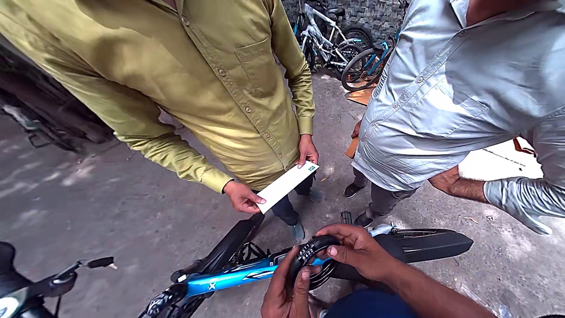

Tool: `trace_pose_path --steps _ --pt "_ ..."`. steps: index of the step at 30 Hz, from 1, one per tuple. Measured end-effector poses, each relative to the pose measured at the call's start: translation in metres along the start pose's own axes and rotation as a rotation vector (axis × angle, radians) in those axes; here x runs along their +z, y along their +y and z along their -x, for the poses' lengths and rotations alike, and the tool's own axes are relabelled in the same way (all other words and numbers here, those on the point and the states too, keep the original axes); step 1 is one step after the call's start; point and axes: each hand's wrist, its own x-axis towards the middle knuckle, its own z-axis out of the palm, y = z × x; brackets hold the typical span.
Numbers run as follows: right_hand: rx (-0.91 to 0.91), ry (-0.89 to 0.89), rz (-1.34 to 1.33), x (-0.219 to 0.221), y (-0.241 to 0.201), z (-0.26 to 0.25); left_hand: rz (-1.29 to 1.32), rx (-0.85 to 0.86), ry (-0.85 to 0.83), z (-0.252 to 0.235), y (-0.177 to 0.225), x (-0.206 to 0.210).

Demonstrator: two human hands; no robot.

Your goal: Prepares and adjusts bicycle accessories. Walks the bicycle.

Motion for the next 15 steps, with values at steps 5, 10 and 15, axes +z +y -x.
trace_pose_path --steps 5,10,15 --pt "-0.144 0.344 0.739 0.005 0.004 0.006 -0.065 0.033 0.069 -0.005 -0.011 0.005" --pt "-0.544 0.393 1.102 0.013 0.005 0.017 -0.061 0.104 0.116 -0.011 -0.016 0.005" --pt "-0.535 0.232 1.211 0.024 0.010 0.017 -0.090 0.171 0.104 -0.014 -0.022 0.002"
